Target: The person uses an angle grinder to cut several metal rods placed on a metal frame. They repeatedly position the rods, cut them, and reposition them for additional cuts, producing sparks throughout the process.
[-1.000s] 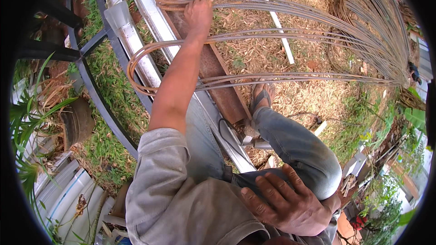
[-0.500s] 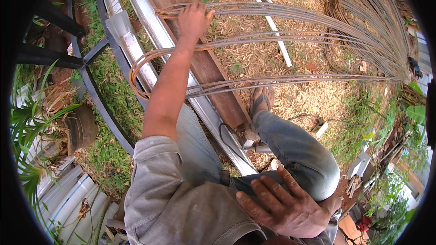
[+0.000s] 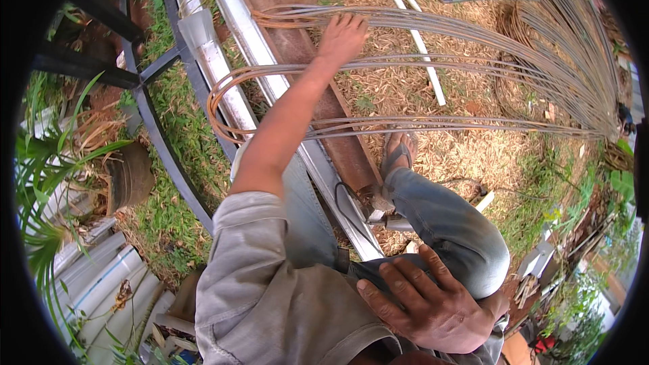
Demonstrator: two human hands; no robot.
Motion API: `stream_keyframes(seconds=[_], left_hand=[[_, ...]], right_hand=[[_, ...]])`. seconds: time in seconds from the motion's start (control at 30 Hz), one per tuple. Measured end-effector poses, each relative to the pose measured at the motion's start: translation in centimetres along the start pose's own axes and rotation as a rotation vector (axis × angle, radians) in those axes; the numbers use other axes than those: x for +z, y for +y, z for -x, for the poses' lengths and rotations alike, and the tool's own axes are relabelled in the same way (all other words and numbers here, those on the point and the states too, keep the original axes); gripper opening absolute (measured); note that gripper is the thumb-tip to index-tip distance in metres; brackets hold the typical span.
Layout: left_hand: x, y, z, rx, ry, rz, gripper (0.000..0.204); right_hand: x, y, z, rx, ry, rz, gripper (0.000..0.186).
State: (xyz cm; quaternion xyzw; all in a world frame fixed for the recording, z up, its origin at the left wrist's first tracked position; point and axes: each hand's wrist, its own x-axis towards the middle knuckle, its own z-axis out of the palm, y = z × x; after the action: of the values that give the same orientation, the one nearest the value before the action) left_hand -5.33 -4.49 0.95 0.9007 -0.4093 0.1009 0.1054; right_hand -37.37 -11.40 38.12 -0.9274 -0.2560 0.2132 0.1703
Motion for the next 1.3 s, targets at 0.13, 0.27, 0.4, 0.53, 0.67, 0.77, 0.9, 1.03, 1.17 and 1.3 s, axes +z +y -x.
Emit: stream_keyframes(seconds=[0.13, 0.27, 0.4, 0.53, 0.67, 0.77, 0.9, 1.03, 1.17, 1.3], left_hand=[[0.3, -1.0, -0.5, -0.264, 0.01, -0.148, 0.033], [-0.1, -2.0, -0.5, -0.295, -0.098, -0.12, 0.026], [0.5, -1.3, -0.6, -0.382, -0.055, -0.06, 0.022], [1.1, -1.3, -0.1, -0.336, -0.006, -0.051, 0.022], [0.5, -1.9, -0.1, -0.354, 0.036, -0.028, 0.025], [-0.2, -2.8, -1.2, -0.322, 0.169, -0.018, 0.027], [0.0, -3.3, -2.0, -0.422, 0.22, -0.1, 0.03], [1.6, -2.5, -1.1, -0.697, 0.095, 0.071, 0.039], [3.1, -3.1, 0.5, -0.643, 0.172, -0.034, 0.038], [2.3, -5.7, 0.7, -0.404, 0.363, -0.067, 0.036]], right_hand=[[-0.3, 0.2, -0.4, -0.006, -0.048, -0.009, 0.048], [-0.5, 0.8, -0.4, 0.003, -0.094, -0.02, 0.05], [-0.3, 1.1, -0.3, -0.052, -0.048, -0.019, 0.05], [-0.4, 1.3, -0.3, -0.019, -0.073, -0.014, 0.049], [-0.6, 1.4, -0.1, -0.031, -0.07, -0.029, 0.049], [-0.6, 1.6, 0.1, -0.076, -0.051, 0.008, 0.049], [-0.4, 1.6, 0.2, -0.026, -0.059, 0.02, 0.047], [-0.8, 1.5, 0.6, 0.014, -0.065, -0.007, 0.048], [-1.9, 1.9, 0.8, 0.03, -0.091, 0.015, 0.057], [-2.6, 1.6, 0.9, 0.068, -0.287, 0.15, 0.062]])
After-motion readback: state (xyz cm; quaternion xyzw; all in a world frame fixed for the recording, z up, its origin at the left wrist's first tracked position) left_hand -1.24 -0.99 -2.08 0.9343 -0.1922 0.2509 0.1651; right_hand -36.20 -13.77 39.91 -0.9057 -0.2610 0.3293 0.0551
